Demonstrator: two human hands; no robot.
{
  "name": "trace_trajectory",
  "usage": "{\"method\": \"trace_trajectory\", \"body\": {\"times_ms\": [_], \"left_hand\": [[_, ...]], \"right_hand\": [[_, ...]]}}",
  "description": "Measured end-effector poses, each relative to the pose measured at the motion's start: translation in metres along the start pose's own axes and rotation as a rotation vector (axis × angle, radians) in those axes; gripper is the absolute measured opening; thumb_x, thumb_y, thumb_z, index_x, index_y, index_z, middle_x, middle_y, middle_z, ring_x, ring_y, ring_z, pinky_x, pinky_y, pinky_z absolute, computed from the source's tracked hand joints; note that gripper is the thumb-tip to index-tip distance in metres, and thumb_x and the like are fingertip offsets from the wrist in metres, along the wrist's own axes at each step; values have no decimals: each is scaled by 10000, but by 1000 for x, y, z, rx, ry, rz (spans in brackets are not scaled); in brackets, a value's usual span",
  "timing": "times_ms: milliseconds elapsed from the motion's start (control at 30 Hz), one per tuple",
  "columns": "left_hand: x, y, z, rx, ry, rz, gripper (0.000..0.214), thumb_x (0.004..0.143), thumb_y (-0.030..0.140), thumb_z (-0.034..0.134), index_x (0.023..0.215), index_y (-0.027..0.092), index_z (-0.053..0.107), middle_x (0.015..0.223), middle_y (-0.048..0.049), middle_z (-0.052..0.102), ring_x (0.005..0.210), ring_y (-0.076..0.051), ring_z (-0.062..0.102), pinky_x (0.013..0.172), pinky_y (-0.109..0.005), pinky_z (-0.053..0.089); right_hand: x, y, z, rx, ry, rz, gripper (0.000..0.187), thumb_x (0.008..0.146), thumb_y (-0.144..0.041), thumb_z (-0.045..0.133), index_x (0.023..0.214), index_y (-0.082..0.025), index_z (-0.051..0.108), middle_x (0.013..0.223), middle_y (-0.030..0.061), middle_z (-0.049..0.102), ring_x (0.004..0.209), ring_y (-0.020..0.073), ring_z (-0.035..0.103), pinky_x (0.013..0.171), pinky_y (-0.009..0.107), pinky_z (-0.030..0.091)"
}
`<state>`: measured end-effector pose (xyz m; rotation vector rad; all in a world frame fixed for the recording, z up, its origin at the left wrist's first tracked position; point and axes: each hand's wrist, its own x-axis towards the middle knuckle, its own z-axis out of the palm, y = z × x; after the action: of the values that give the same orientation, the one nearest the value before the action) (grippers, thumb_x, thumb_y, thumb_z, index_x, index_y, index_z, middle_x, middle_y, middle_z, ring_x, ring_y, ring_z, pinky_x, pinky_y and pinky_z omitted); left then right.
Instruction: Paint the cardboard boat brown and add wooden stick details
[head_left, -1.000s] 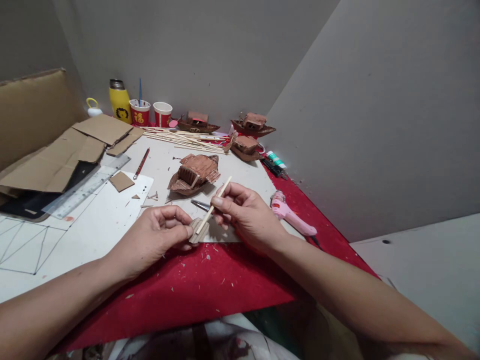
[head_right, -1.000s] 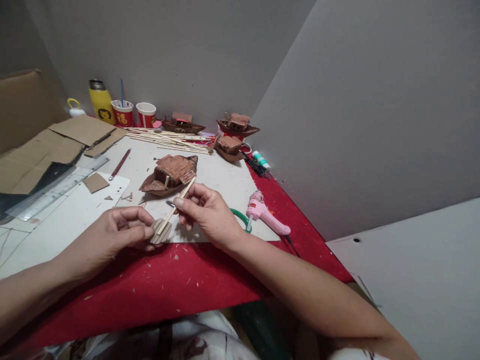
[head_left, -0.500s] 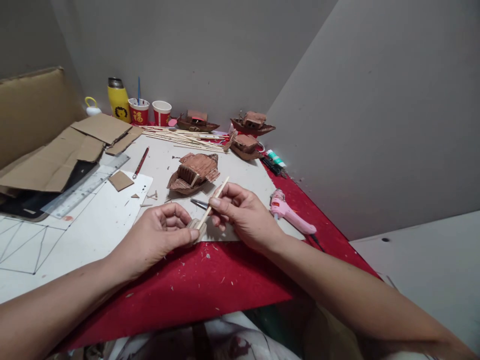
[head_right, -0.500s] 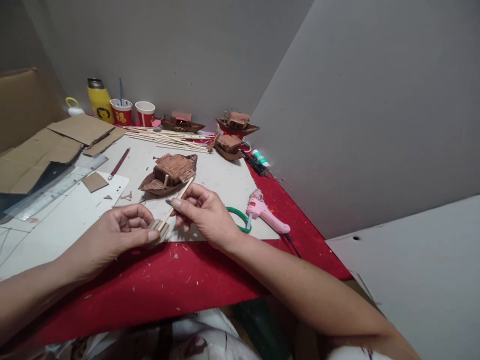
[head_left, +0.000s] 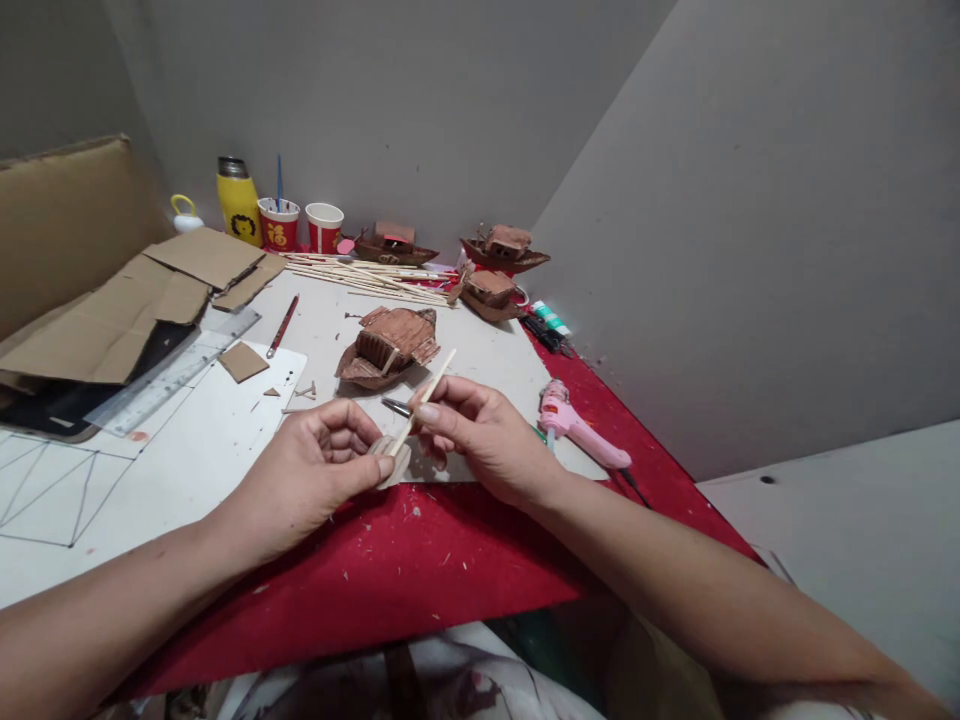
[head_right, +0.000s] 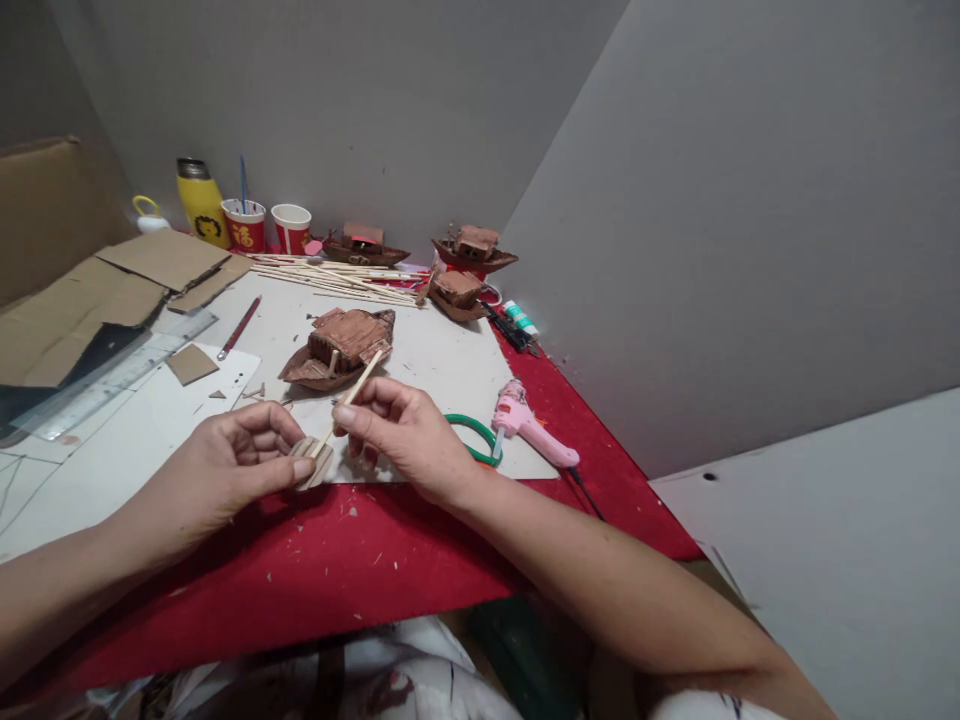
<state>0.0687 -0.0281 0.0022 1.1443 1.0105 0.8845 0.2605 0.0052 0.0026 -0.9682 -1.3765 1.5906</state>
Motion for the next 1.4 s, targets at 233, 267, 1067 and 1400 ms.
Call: {"method": "trace_trajectory", "body": {"times_ms": [233,267,1067,1400], "left_hand": [[0,-3,-1,17,-23,23,231,709,229,792,774,162,580,701,51,628,611,-64,549,557,-151,428],[-1,-3,-1,22,-23,23,233,709,231,792,771,161,579,697,53,624,611,-63,549,559,-151,428],[-4,1,3,95,-66,-45,210,770,327,731,706,146,647,619,-6,666,563,-97,552,547,-190,412],[-6,3,-2,85,-124,-48,251,769,397,754,776,163,663,688,1,679,607,-118,613,579,-205,492]], "right_hand": [[-7,3,4,-63,-85,117,308,694,-406,829,797,-163,670,584,-41,635,463,79,521,418,182,427],[-7,4,4,-70,-84,121,307,690,-403,833,788,-164,668,571,-42,633,450,78,514,408,181,419],[-16,4,9,-57,-35,46,286,733,-416,804,790,-157,698,581,-28,652,458,78,517,462,205,429],[-14,9,7,16,-35,7,232,751,-374,802,783,-168,701,572,-34,649,463,83,532,470,207,436]]}}
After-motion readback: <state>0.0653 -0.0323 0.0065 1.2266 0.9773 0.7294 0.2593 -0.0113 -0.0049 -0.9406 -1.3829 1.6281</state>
